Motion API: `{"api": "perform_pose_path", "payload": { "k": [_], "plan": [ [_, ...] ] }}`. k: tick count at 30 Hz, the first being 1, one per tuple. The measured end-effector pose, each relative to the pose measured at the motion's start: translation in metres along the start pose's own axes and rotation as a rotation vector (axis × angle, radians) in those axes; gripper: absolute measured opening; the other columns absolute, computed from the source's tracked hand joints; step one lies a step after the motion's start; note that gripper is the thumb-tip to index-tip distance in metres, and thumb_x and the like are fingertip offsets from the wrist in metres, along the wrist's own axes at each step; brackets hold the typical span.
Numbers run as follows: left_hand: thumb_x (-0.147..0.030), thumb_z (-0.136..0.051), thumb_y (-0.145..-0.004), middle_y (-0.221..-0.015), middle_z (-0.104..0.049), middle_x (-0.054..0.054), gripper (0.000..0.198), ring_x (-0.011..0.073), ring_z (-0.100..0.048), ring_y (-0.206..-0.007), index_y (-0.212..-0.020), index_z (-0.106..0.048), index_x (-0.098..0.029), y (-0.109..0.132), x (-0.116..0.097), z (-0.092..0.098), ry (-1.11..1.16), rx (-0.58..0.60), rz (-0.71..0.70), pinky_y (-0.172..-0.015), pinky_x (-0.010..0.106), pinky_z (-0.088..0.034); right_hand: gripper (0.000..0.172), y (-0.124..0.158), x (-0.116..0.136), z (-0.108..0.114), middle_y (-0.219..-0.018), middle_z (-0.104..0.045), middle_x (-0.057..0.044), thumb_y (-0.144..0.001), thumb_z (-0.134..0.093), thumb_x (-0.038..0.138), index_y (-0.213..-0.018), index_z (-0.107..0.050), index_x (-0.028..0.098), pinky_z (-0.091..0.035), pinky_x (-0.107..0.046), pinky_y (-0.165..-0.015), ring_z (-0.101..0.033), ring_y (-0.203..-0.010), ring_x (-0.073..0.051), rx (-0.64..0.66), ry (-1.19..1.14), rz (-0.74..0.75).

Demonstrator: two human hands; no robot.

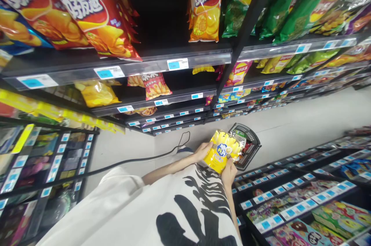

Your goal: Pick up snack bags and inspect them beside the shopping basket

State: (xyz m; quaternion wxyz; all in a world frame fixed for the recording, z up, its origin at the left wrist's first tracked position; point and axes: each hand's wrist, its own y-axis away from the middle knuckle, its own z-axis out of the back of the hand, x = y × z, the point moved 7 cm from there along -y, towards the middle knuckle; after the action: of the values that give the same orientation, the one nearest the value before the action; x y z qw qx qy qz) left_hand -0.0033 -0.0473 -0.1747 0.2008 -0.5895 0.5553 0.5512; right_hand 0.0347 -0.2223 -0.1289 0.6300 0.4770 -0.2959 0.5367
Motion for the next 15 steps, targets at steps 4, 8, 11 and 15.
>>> {"api": "perform_pose_path", "payload": {
  "k": [4, 8, 11, 15],
  "plan": [
    [-0.085, -0.056, -0.076, -0.087, -0.073, 0.013, 0.085, 0.0231, -0.067, -0.080, -0.100, -0.072, -0.005, 0.000, -0.001, 0.001, -0.006, 0.007, -0.004, -0.076, 0.032, -0.050, 0.072, -0.005, -0.011, -0.002, -0.045, -0.048, -0.001, -0.085, -0.040, 0.085, -0.063, -0.053, 0.018, -0.032, -0.028, -0.038, -0.044, -0.038, -0.015, 0.033, -0.023, -0.021],
    [-0.086, -0.056, -0.076, -0.087, -0.074, 0.013, 0.084, 0.0225, -0.067, -0.076, -0.099, -0.072, -0.007, 0.000, -0.001, 0.001, -0.010, 0.013, 0.006, -0.073, 0.031, -0.049, 0.071, -0.007, -0.021, -0.004, -0.043, -0.043, 0.002, -0.084, -0.040, 0.087, -0.060, -0.045, 0.020, -0.030, -0.027, -0.036, -0.042, -0.036, -0.014, 0.068, -0.079, -0.014],
    [-0.085, -0.056, -0.077, -0.092, -0.075, 0.014, 0.082, 0.0244, -0.069, -0.079, -0.098, -0.072, -0.008, 0.000, 0.003, 0.003, -0.006, -0.002, 0.021, -0.074, 0.033, -0.051, 0.069, -0.008, -0.027, -0.006, -0.045, -0.046, 0.002, -0.084, -0.042, 0.085, -0.062, -0.047, 0.020, -0.029, -0.026, -0.036, -0.042, -0.038, -0.013, 0.083, -0.125, -0.025],
    [-0.079, -0.057, -0.082, -0.102, -0.076, 0.014, 0.073, 0.0278, -0.071, -0.092, -0.103, -0.074, -0.011, -0.001, 0.006, 0.002, 0.001, 0.023, 0.011, -0.085, 0.035, -0.052, 0.069, -0.009, -0.030, -0.006, -0.045, -0.046, 0.001, -0.085, -0.041, 0.084, -0.061, -0.049, 0.019, -0.028, -0.026, -0.039, -0.040, -0.042, -0.012, 0.061, -0.131, 0.002]
  ]
}}
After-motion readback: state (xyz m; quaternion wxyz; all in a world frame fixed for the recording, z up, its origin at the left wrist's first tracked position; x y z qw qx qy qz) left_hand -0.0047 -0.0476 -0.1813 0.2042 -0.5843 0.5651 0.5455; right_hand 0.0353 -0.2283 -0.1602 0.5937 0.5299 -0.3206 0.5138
